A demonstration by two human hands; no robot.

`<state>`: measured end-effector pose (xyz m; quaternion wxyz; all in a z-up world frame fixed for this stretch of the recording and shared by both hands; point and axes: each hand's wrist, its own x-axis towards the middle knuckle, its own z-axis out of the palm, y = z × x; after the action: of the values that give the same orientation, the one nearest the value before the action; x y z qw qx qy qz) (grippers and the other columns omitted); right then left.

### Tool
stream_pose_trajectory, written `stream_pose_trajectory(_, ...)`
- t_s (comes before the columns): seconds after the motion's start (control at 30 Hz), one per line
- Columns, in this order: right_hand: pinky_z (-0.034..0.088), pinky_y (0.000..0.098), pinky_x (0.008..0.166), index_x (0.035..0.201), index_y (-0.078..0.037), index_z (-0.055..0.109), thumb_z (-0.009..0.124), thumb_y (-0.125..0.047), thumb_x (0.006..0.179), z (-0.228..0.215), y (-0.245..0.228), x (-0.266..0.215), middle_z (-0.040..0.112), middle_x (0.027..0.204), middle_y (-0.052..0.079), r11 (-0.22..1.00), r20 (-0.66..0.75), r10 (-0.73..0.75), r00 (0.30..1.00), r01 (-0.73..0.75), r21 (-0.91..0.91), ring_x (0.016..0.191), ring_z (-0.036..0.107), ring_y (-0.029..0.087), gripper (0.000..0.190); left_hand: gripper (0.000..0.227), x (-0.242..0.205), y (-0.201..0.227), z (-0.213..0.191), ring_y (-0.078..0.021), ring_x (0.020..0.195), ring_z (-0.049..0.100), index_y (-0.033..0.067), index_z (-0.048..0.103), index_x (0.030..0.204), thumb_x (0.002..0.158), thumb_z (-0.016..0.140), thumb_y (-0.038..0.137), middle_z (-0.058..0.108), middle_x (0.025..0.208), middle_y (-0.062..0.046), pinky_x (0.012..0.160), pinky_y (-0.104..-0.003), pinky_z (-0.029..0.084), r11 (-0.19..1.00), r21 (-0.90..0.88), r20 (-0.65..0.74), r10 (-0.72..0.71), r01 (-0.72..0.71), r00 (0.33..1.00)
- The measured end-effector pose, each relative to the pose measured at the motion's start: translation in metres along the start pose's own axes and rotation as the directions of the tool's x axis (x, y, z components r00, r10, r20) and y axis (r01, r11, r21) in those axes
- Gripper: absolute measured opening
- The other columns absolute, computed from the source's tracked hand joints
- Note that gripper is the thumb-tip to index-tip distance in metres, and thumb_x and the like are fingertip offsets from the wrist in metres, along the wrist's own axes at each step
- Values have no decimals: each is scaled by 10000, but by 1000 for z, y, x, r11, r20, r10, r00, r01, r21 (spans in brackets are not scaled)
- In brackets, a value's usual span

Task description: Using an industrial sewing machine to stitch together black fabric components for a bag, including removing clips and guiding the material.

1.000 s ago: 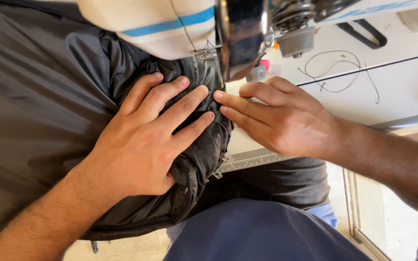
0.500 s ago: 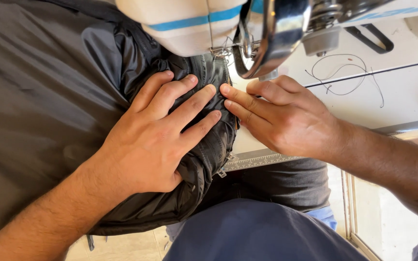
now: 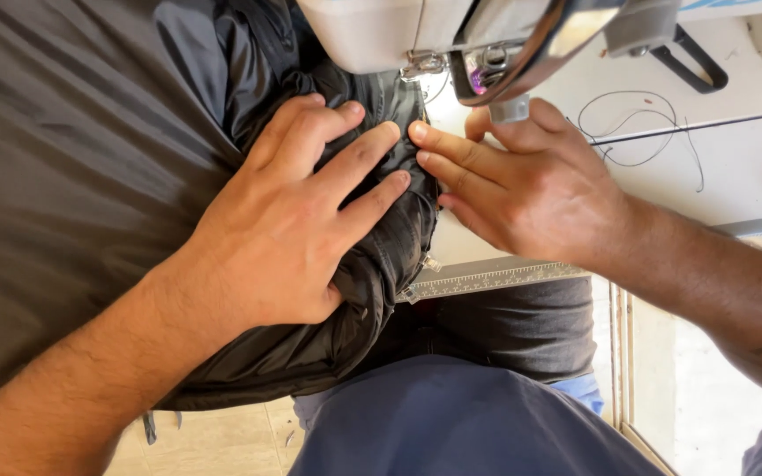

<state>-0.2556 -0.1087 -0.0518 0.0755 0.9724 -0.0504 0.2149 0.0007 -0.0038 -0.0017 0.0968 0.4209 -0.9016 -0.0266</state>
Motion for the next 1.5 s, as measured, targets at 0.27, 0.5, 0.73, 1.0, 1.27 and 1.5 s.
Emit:
stream_pose_trajectory(0.27,509,350,1035,1273,31,762,643,-163,1070,7,7,3,701,1423,91,994,55,31,998,-37,99,1283,672,141,304,911,4,-3,8,-450,1279,447,30,724,1295,455,854,358,519,1409,-216,1146,-623,367,998,-9,-17,-70,69,997)
stream_pose_trajectory(0.5,465,376,947,1321,-8,758,670,-218,1088,8,4,-2,674,1472,72,993,60,87,994,-91,73,1115,728,139,325,864,7,-7,7,-442,1253,464,8,742,1245,441,856,305,544,1389,-207,1112,-617,407,998,-18,-55,-56,55,997)
stream_pose_trajectory(0.73,464,335,899,1302,-16,749,693,-241,1092,8,5,-4,683,1453,66,999,31,42,999,-43,25,1158,731,129,313,841,8,-7,6,-436,1261,477,25,746,1247,465,848,316,551,1397,-197,1109,-622,411,999,20,-42,-43,43,998)
stream_pose_trajectory(1.0,382,369,951,1329,-72,770,664,-314,1107,9,2,-4,686,1468,11,996,54,94,994,-94,-3,1020,727,114,345,792,9,-10,4,-415,1245,490,39,762,1222,481,828,309,592,1380,-167,1105,-597,424,999,30,-53,-33,34,998)
stream_pose_trajectory(1.27,367,381,899,1356,-74,760,685,-286,1093,11,-1,-4,665,1495,13,991,57,130,990,-130,-2,797,660,112,346,731,8,-15,3,-432,1233,495,29,761,1226,545,812,288,603,1353,-183,1080,-609,432,1000,15,-74,-10,12,997)
stream_pose_trajectory(1.5,358,393,905,1370,-49,761,670,-257,1111,12,-2,-3,660,1506,34,989,64,145,987,-145,-5,852,689,106,344,788,9,-18,2,-420,1209,498,39,773,1214,471,826,298,612,1336,-169,1070,-580,434,1000,24,-82,8,-6,997)
